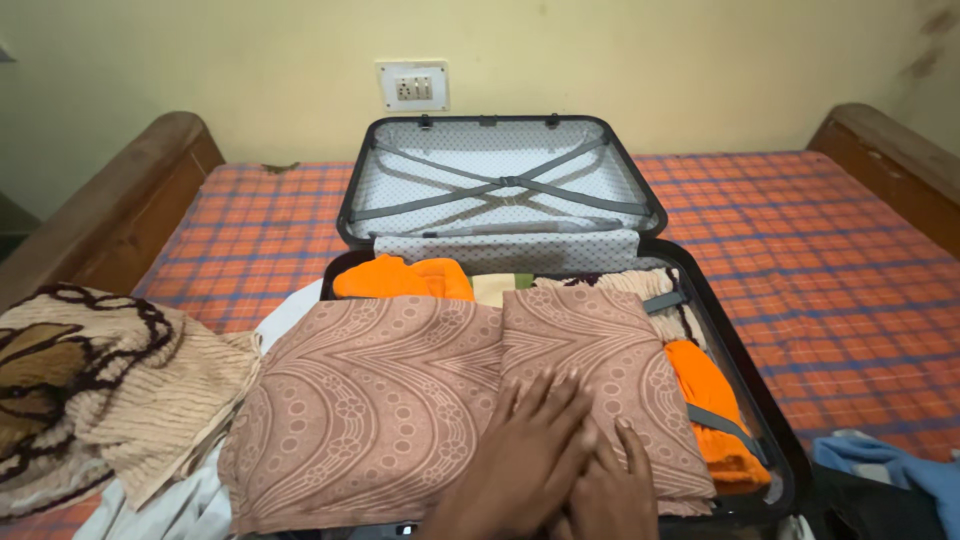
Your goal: The person folds a patterned brown fabric and a beige sweater, then places them into an open suitcase on a bed and fastens the internal straps over the clothes.
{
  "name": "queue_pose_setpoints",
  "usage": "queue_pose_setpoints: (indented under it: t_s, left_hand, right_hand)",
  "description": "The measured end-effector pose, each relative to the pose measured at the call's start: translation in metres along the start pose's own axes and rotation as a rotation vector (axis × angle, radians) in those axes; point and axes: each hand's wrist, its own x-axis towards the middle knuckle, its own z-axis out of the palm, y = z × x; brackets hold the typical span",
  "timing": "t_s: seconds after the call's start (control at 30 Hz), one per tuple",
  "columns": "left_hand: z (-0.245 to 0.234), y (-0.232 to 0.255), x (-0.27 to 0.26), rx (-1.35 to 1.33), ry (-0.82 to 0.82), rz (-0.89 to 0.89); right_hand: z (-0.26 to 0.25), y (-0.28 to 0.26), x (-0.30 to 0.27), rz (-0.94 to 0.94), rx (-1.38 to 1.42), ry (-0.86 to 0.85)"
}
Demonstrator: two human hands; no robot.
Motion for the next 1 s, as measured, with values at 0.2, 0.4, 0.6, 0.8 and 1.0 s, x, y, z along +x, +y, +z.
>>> queue_pose_setpoints:
  t_s: [0.2, 0.4, 0.6, 0.8, 1.0]
  left_hand:
    - [0.003, -0.028, -0.074, 0.103, -0.051, 0.063]
    - [0.036, -0.035, -0.082, 0.474, 0.233, 0.192]
    - [0.050, -0.046, -0.083, 0.482, 0.325, 0.214]
    - [0.070, -0.062, -0.076, 0.638, 0.468, 0.232]
    - [0.070, -0.061, -0.074, 0.649, 0.444, 0.179]
  right_hand:
    - [-0.030, -0.018, 0.011, 0.194, 0.153, 0.243]
    - [-0.076, 0.023, 0.027, 0.623, 0.061, 0.360]
    - [-0.063, 0.116, 0.042, 1.002, 0.447, -0.467]
    - [-0.063, 0.106, 0.037, 1.449, 1.139, -0.339]
    - [-0.053, 0.126, -0.003, 1.231, 1.657, -0.262]
